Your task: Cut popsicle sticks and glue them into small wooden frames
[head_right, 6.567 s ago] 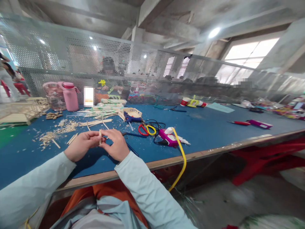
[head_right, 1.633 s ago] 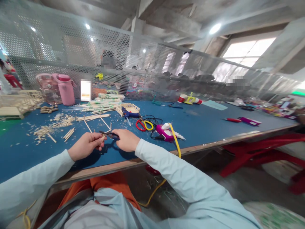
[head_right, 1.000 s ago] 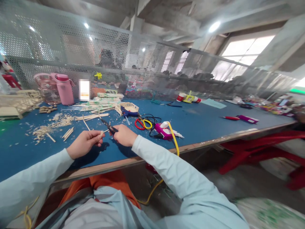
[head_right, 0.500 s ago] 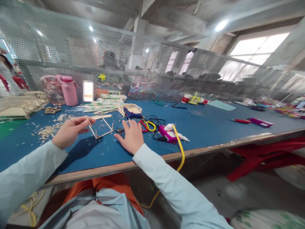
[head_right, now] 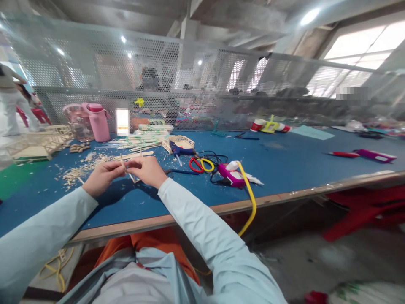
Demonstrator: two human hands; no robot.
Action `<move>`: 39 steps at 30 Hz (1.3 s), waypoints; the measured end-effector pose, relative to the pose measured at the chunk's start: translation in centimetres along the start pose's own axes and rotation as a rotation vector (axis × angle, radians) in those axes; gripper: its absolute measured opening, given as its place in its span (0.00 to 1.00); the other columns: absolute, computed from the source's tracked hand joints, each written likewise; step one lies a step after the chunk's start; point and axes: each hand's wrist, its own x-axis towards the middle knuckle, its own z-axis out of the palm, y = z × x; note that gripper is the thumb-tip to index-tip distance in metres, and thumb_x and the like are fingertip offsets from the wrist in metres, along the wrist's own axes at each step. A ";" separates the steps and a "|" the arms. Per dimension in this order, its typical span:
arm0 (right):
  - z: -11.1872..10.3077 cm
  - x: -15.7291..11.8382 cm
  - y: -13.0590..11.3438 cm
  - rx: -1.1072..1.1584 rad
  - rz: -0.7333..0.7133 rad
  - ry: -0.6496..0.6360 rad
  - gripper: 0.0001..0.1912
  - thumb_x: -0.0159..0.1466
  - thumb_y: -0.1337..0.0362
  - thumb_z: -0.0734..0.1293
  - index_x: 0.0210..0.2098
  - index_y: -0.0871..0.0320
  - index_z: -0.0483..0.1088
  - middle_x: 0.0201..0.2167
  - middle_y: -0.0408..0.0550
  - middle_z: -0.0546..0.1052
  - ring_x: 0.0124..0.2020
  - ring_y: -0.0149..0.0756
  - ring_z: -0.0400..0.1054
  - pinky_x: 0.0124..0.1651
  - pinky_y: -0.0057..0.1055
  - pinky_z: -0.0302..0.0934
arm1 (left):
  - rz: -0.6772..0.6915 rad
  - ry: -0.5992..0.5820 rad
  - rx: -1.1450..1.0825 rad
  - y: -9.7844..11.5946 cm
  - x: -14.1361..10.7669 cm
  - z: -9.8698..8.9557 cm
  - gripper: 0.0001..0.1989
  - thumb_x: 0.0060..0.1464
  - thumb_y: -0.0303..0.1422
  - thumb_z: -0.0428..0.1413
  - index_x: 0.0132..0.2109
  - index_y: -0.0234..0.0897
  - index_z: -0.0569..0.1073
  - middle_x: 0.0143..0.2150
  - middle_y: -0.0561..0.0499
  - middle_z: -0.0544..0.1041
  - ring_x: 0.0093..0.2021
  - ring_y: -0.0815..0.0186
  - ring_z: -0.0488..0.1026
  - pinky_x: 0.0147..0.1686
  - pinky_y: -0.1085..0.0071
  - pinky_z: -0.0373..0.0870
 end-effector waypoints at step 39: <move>-1.1 -1.5 4.4 -0.350 0.055 -0.102 0.03 0.52 0.68 0.68 0.26 0.59 0.75 0.24 0.44 0.77 0.28 0.30 0.68 0.34 0.24 0.56 | -0.006 -0.128 0.466 -3.2 0.7 0.3 0.09 0.43 0.36 0.56 0.31 0.37 0.77 0.30 0.52 0.79 0.33 0.63 0.73 0.38 0.71 0.66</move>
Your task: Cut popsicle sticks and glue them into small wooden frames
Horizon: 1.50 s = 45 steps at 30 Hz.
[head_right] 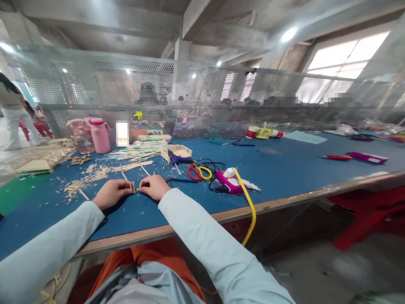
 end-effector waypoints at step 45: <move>0.0 1.0 0.2 -0.043 -0.021 -0.040 0.05 0.54 0.67 0.67 0.27 0.62 0.74 0.22 0.43 0.74 0.25 0.27 0.64 0.30 0.22 0.52 | -0.074 0.071 -0.053 0.9 0.5 0.5 0.08 0.40 0.36 0.56 0.29 0.35 0.71 0.25 0.52 0.76 0.27 0.66 0.71 0.31 0.72 0.66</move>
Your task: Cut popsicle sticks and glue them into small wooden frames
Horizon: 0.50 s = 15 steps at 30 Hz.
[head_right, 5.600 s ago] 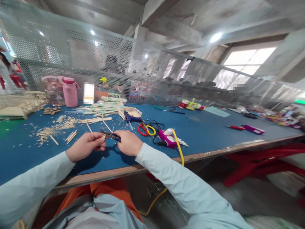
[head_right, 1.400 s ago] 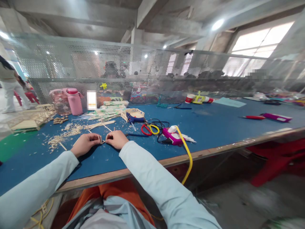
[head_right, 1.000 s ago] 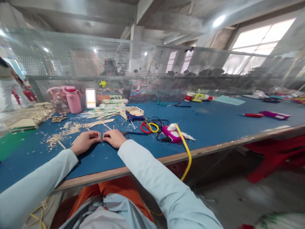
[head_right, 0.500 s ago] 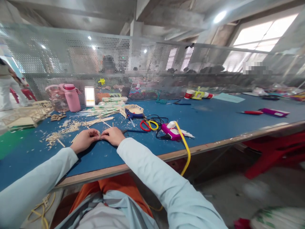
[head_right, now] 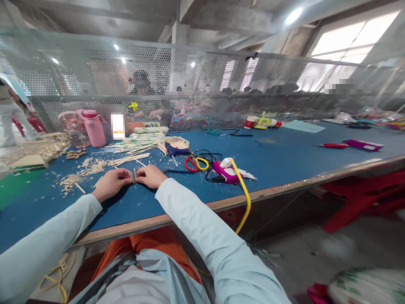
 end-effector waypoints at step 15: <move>-0.4 -0.1 0.0 -0.033 0.098 0.175 0.05 0.53 0.68 0.62 0.25 0.61 0.69 0.21 0.41 0.70 0.23 0.27 0.59 0.29 0.23 0.52 | 0.037 0.056 0.163 -1.0 2.7 -2.0 0.04 0.39 0.33 0.53 0.23 0.37 0.67 0.19 0.55 0.70 0.23 0.68 0.66 0.27 0.72 0.61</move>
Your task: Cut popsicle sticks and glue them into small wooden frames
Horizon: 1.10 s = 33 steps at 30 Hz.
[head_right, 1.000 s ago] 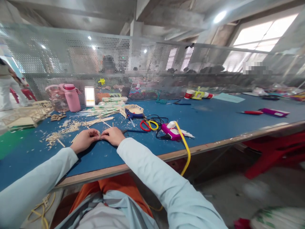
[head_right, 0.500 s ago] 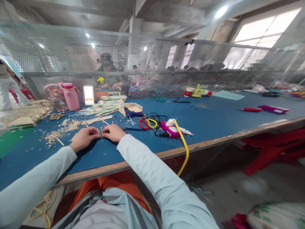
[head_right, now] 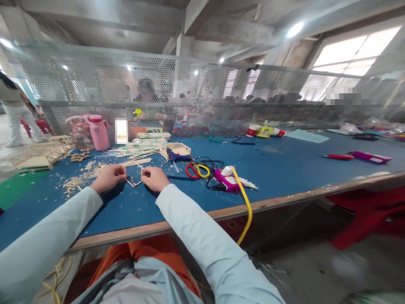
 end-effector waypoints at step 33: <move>-2.7 -3.2 -2.1 0.296 0.066 0.175 0.07 0.56 0.62 0.56 0.24 0.58 0.60 0.19 0.40 0.66 0.20 0.27 0.59 0.25 0.24 0.54 | 0.104 0.091 -0.126 -0.3 -0.7 0.9 0.05 0.44 0.34 0.52 0.28 0.36 0.66 0.24 0.55 0.68 0.26 0.69 0.64 0.30 0.72 0.62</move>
